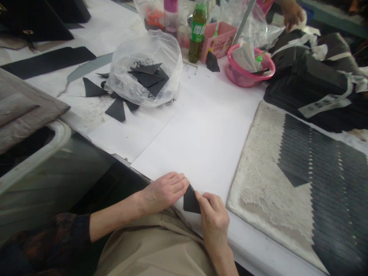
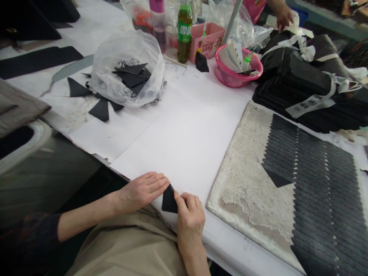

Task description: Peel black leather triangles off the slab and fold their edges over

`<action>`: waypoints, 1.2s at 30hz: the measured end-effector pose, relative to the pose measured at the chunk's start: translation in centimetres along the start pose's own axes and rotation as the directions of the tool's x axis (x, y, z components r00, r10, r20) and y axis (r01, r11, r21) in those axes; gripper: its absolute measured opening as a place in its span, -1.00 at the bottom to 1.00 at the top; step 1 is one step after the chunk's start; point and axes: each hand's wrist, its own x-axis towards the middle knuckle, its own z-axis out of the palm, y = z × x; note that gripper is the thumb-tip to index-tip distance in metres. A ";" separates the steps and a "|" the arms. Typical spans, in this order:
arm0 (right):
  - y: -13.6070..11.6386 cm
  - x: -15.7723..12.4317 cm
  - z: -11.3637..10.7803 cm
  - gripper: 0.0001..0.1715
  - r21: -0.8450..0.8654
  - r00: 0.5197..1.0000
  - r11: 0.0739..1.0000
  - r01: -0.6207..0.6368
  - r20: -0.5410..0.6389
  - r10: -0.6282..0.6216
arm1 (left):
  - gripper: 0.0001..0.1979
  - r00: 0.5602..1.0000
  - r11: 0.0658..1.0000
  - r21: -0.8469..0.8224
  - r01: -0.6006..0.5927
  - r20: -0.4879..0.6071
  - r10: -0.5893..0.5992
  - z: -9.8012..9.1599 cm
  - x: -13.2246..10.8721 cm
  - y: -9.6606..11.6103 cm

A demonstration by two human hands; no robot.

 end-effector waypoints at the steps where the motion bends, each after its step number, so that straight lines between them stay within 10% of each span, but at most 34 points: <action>1: 0.2 -0.2 -0.2 -0.72 0.008 1.000 1.000 0.004 0.005 -0.004 | -0.76 1.000 1.000 -0.007 0.000 0.004 0.000 0.0 -0.1 0.0; 36: 0.5 -1.8 -1.4 -0.67 -0.006 0.997 0.998 0.060 0.058 -0.060 | -0.67 0.994 0.997 0.071 -0.015 0.109 0.007 -0.6 0.7 2.2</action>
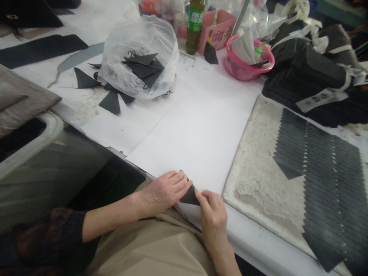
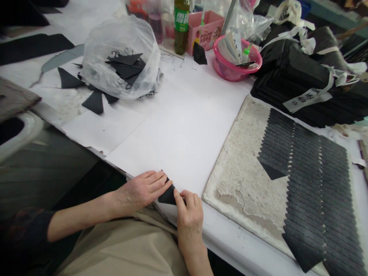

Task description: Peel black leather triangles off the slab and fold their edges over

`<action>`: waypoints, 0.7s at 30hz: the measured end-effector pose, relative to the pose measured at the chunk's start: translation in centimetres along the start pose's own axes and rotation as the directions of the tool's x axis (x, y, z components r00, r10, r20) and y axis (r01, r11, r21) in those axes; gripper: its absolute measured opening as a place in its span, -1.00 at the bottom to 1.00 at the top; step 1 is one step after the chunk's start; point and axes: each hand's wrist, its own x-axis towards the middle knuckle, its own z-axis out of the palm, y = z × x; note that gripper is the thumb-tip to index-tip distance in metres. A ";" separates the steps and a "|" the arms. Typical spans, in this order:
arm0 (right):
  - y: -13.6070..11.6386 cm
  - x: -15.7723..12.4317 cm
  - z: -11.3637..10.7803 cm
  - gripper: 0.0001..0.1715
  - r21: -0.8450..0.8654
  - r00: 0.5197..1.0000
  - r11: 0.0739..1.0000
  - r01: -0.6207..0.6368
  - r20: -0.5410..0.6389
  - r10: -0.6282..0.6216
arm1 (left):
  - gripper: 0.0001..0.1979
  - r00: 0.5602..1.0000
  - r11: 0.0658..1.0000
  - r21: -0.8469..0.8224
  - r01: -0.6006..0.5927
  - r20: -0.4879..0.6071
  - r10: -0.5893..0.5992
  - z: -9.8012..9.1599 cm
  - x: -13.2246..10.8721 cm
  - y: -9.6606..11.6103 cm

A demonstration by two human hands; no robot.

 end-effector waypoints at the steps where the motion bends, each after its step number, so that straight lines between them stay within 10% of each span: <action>1: 0.1 0.0 -0.2 -0.67 0.014 1.000 1.000 0.010 0.007 -0.010 | -0.66 1.000 1.000 0.009 0.011 0.001 -0.011 -0.1 0.0 0.1; 21: 0.3 -1.5 -0.8 -0.62 0.027 1.000 0.999 -0.021 -0.011 0.021 | -0.72 0.999 0.998 -0.050 -0.026 -0.031 0.024 0.4 1.0 1.2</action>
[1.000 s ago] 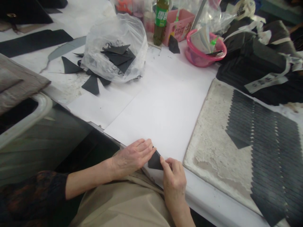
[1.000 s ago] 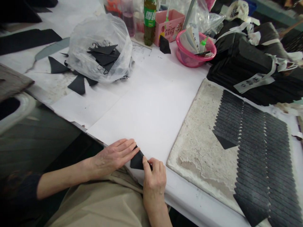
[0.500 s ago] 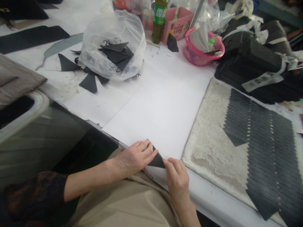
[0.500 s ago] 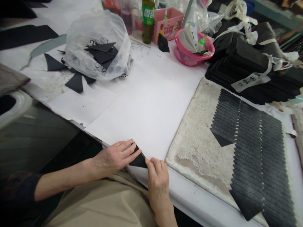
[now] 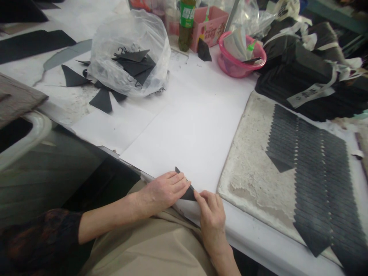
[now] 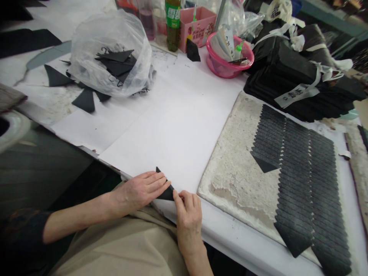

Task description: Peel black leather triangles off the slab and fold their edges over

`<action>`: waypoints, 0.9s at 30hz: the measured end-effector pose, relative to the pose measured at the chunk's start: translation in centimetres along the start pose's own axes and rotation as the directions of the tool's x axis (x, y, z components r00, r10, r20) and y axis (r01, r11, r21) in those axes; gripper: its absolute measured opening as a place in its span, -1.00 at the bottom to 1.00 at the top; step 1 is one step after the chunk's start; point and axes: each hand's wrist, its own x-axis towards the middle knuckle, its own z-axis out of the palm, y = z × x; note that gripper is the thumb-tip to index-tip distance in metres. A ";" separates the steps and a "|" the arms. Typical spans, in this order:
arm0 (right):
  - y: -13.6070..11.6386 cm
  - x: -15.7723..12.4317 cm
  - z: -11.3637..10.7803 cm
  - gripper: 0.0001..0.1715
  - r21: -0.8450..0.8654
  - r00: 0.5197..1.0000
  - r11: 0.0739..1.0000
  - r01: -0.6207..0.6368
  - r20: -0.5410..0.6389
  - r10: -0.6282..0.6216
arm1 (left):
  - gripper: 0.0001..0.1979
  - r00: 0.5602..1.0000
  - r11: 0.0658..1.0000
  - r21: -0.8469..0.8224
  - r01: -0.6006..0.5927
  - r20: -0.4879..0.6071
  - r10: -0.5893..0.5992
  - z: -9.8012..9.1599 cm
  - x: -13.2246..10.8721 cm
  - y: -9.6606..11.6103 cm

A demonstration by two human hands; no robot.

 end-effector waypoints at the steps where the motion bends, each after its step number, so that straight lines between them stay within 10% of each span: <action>1: 0.0 -0.1 0.0 -0.62 0.001 1.000 1.000 -0.003 0.004 0.003 | -0.72 1.000 1.000 0.002 0.006 -0.004 -0.006 -0.1 0.0 0.1; 27: 0.5 -1.5 -0.7 -0.71 -0.009 0.995 0.997 -0.075 -0.060 0.075 | -0.70 1.000 1.000 -0.005 -0.016 -0.009 0.016 -0.5 0.6 1.6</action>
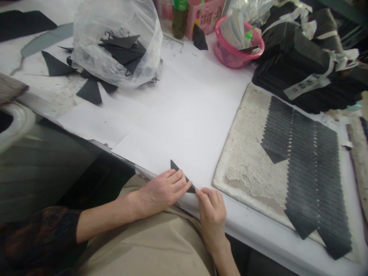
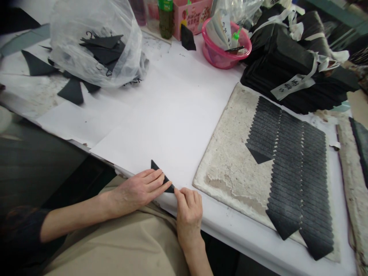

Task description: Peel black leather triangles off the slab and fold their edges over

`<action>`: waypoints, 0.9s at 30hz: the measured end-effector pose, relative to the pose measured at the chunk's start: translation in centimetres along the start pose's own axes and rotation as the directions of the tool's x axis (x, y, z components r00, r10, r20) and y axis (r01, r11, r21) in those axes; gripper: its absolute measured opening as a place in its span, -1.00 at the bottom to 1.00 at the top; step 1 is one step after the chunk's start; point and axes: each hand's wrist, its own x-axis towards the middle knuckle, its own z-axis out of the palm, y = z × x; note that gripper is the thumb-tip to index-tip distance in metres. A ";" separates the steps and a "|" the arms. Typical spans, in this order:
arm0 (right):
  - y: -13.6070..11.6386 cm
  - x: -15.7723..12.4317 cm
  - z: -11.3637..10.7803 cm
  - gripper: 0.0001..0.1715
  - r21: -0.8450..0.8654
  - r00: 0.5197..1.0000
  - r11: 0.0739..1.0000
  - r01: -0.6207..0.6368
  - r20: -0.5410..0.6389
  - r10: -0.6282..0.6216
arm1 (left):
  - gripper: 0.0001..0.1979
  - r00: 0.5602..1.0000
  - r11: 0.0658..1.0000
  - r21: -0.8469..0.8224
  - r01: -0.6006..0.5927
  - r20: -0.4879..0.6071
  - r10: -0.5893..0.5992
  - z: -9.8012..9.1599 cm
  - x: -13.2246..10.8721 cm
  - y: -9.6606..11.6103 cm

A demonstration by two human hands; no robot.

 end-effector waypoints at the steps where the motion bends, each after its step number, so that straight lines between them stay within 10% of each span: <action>1: 0.0 0.0 0.0 -0.71 -0.006 1.000 1.000 0.000 -0.003 0.000 | -0.71 1.000 1.000 -0.006 0.002 0.003 -0.002 0.0 0.1 0.0; 27: -0.2 0.0 -0.7 -0.88 -0.009 0.994 0.994 -0.108 -0.019 0.108 | -0.69 1.000 0.996 -0.086 0.023 -0.018 -0.025 1.0 0.3 1.3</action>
